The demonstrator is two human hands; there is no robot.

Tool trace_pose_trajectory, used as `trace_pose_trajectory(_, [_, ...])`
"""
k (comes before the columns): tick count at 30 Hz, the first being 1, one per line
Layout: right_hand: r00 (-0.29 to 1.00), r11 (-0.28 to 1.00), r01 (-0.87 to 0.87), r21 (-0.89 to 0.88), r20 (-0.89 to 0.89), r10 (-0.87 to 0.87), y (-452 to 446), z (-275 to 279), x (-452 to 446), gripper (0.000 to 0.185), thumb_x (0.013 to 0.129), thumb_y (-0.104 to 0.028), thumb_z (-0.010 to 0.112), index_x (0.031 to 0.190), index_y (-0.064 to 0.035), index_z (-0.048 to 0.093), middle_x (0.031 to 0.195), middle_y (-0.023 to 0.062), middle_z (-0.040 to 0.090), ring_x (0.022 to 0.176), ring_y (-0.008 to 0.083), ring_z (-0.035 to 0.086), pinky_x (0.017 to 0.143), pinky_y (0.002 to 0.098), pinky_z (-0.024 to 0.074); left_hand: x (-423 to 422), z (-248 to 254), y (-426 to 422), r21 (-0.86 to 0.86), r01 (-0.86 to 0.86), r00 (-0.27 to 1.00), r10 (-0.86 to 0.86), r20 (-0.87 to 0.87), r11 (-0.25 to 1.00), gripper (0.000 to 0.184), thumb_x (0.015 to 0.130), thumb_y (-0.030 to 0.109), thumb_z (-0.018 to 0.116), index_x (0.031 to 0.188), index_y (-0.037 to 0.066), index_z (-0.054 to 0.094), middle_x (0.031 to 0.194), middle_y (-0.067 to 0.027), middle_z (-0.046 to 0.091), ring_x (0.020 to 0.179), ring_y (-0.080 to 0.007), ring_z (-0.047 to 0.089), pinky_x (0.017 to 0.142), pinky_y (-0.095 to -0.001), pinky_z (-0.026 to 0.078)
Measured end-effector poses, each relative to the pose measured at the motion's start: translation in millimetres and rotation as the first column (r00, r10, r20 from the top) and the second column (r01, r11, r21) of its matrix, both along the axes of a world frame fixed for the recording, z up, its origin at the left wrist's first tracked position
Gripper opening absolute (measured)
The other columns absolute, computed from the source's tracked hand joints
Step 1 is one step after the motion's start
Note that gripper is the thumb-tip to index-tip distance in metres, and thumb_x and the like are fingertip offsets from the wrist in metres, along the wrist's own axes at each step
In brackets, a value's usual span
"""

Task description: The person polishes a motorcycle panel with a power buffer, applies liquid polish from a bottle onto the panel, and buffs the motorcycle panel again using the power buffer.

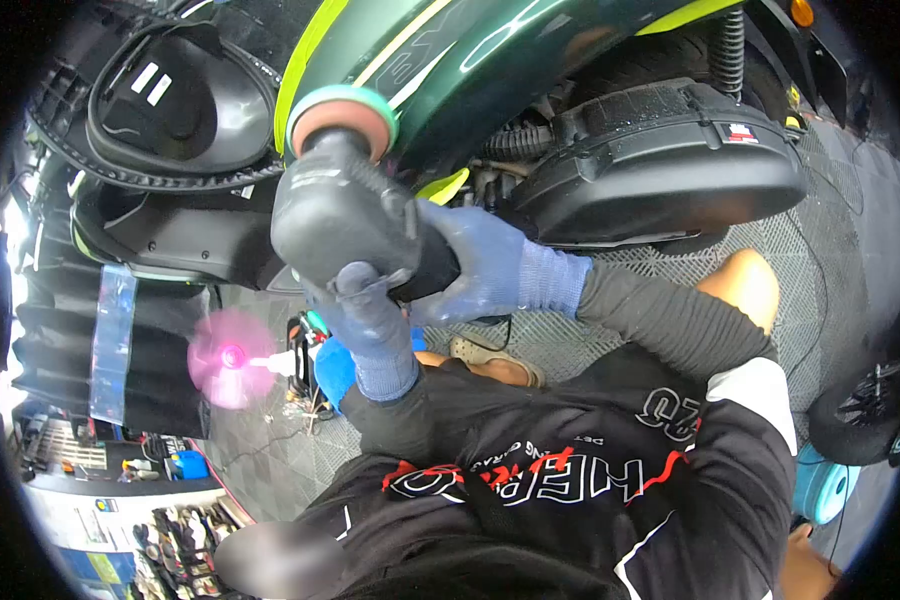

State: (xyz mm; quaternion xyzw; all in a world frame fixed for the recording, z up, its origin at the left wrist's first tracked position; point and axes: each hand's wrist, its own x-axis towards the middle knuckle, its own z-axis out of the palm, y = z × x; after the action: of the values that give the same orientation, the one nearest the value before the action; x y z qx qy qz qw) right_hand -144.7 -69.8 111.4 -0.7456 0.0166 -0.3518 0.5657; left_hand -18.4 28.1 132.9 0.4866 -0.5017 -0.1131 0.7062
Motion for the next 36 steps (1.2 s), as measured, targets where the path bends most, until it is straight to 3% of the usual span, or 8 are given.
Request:
trace_pose_trajectory(3, [0.999, 0.999, -0.048, -0.022, 0.02, 0.049, -1, -9, 12, 0.085, 0.071, -0.027, 0.091, 0.137, 0.0033, 0.047, 0.122, 0.0211, 0.068, 0.112, 0.0273, 0.069, 0.097, 0.0384, 0.0536, 4, -5, 3, -0.087, -0.07, 0.992, 0.06, -0.107, 0.994, 0.108, 0.078, 0.046, 0.087, 0.154, -0.002, 0.028, 0.14, -0.0195, 0.052, 0.123, -0.0292, 0.059, 0.1, -0.0417, 0.052])
trace_pose_trajectory(10, [0.954, 0.996, 0.004, 0.088, 0.298, -0.03, 5, -8, 5, 0.084, 0.071, -0.023, 0.093, 0.139, 0.0001, 0.049, 0.125, 0.0147, 0.069, 0.109, 0.0185, 0.067, 0.096, 0.0357, 0.0532, -5, 38, -4, -0.037, -0.199, 0.801, 0.184, 0.569, 0.979, 0.096, 0.078, 0.061, 0.078, 0.141, -0.005, 0.048, 0.131, -0.0194, 0.061, 0.119, -0.0285, 0.062, 0.099, -0.0423, 0.05])
trace_pose_trajectory(13, [0.945, 0.951, -0.128, 0.282, 0.325, 0.031, 1, 13, -17, 0.081, 0.071, -0.022, 0.093, 0.137, -0.0001, 0.052, 0.125, 0.0143, 0.069, 0.111, 0.0185, 0.067, 0.098, 0.0357, 0.0529, -30, 70, -11, 0.02, -0.183, 0.768, 0.13, 0.627, 0.983, 0.096, 0.08, 0.065, 0.075, 0.14, -0.006, 0.05, 0.127, -0.0199, 0.063, 0.116, -0.0286, 0.063, 0.099, -0.0422, 0.05])
trace_pose_trajectory(15, [0.955, 0.992, 0.124, 0.018, 0.269, -0.124, -10, 14, -22, 0.082, 0.07, -0.022, 0.093, 0.137, -0.0002, 0.052, 0.125, 0.015, 0.07, 0.112, 0.018, 0.067, 0.099, 0.0363, 0.0527, -43, 71, -18, 0.053, -0.117, 0.885, 0.08, 0.459, 0.992, 0.099, 0.081, 0.07, 0.072, 0.14, -0.006, 0.049, 0.127, -0.0203, 0.063, 0.116, -0.03, 0.064, 0.098, -0.0434, 0.05])
trace_pose_trajectory(19, [0.96, 0.999, -0.007, 0.042, 0.28, -0.005, -13, -7, -4, 0.086, 0.068, -0.025, 0.093, 0.138, 0.0002, 0.05, 0.12, 0.0199, 0.07, 0.111, 0.028, 0.07, 0.094, 0.0403, 0.054, -37, 56, -11, 0.085, -0.122, 0.901, 0.074, 0.428, 0.989, 0.105, 0.08, 0.074, 0.07, 0.144, -0.005, 0.045, 0.135, -0.0205, 0.057, 0.124, -0.0314, 0.06, 0.101, -0.0445, 0.05])
trace_pose_trajectory(21, [0.963, 0.998, -0.05, 0.04, 0.266, 0.038, -10, -11, 2, 0.085, 0.067, -0.03, 0.092, 0.135, 0.0006, 0.052, 0.117, 0.0225, 0.07, 0.108, 0.0361, 0.07, 0.091, 0.0425, 0.0543, -16, 26, -6, -0.01, -0.045, 0.994, 0.046, 0.097, 0.999, 0.115, 0.066, 0.067, 0.087, 0.146, -0.002, 0.04, 0.131, -0.0174, 0.06, 0.118, -0.027, 0.063, 0.099, -0.0405, 0.051])
trace_pose_trajectory(26, [0.996, 0.989, 0.072, -0.128, 0.059, -0.065, -6, -14, 11, 0.081, 0.067, -0.038, 0.09, 0.128, 0.0018, 0.053, 0.114, 0.0259, 0.069, 0.104, 0.0423, 0.068, 0.089, 0.045, 0.0546, 4, -7, 3, -0.014, -0.076, 0.987, 0.073, -0.146, 0.997, 0.117, 0.073, 0.071, 0.08, 0.151, -0.002, 0.03, 0.141, -0.0183, 0.05, 0.126, -0.0301, 0.057, 0.102, -0.044, 0.05])
trace_pose_trajectory(36, [0.907, 0.997, 0.029, 0.073, 0.418, -0.057, -16, 18, -27, 0.088, 0.068, -0.022, 0.093, 0.14, -0.0001, 0.049, 0.126, 0.0166, 0.069, 0.116, 0.0219, 0.067, 0.102, 0.0373, 0.0514, -60, 91, -31, 0.055, 0.03, 0.955, -0.044, 0.292, 0.998, 0.1, 0.063, 0.049, 0.092, 0.137, -0.003, 0.05, 0.121, -0.0175, 0.068, 0.108, -0.0275, 0.069, 0.094, -0.0397, 0.055])
